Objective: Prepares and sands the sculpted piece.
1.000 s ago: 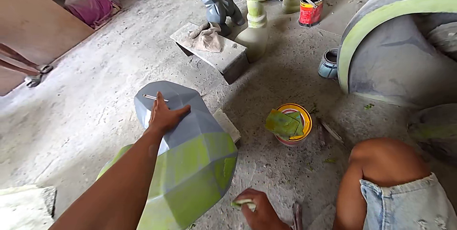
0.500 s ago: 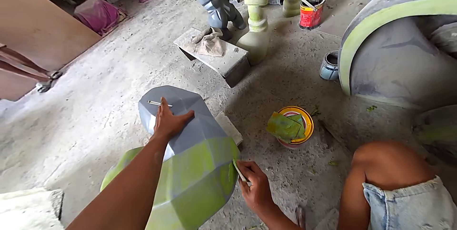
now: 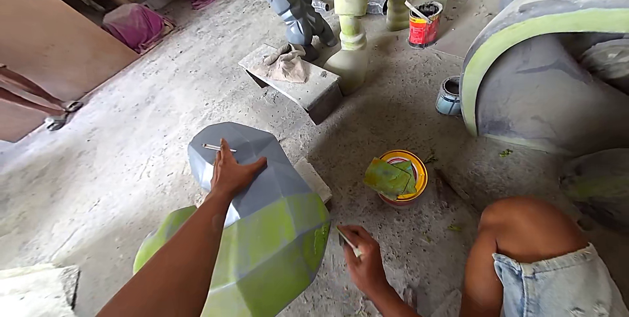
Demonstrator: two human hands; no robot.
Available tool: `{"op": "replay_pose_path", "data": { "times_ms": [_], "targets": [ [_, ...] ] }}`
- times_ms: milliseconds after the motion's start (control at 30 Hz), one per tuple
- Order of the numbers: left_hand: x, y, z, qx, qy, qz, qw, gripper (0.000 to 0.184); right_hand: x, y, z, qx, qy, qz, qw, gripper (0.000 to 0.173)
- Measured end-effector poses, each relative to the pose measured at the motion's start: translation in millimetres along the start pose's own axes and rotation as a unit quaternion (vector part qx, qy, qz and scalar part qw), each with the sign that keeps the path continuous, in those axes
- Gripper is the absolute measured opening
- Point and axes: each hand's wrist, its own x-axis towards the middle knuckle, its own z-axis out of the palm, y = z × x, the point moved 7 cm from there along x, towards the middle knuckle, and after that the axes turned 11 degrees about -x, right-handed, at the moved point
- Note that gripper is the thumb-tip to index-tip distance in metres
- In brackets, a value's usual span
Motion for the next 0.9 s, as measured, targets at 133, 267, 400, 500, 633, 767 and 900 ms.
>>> {"op": "replay_pose_path", "data": {
  "times_ms": [133, 267, 400, 500, 633, 767, 900],
  "targets": [
    [0.4, -1.9, 0.9, 0.006, -0.001, -0.001, 1.0, 0.13, 19.9, -14.9, 13.5, 0.034, -0.001, 0.03, 0.999, 0.039],
    [1.3, -2.0, 2.7, 0.017, -0.009, -0.004, 1.0, 0.132, 7.8, -31.9, 16.5, 0.035, -0.031, 0.022, 0.999, 0.038],
    [-0.8, 2.9, 4.2, 0.021, -0.012, -0.007, 1.0, 0.131, -23.4, -52.1, 16.2, 0.041, -0.07, 0.002, 0.997, 0.039],
    [-1.8, 4.9, 2.0, 0.02, -0.01, 0.0, 1.0, 0.13, -54.2, -63.4, 21.4, 0.031, -0.104, -0.017, 0.994, 0.043],
    [-2.5, 2.8, 2.2, 0.015, -0.004, 0.001, 1.0, 0.131, -66.7, -62.6, 20.5, 0.035, -0.117, -0.031, 0.992, 0.041],
    [-8.6, 0.0, 4.6, 0.018, 0.006, 0.001, 1.0, 0.13, -21.5, -45.1, -0.8, 0.06, -0.013, -0.002, 0.998, 0.034],
    [-12.5, -0.7, 5.2, 0.021, 0.014, 0.005, 1.0, 0.131, 11.7, -24.8, -2.3, 0.059, 0.049, 0.02, 0.997, 0.03]
  ]
}}
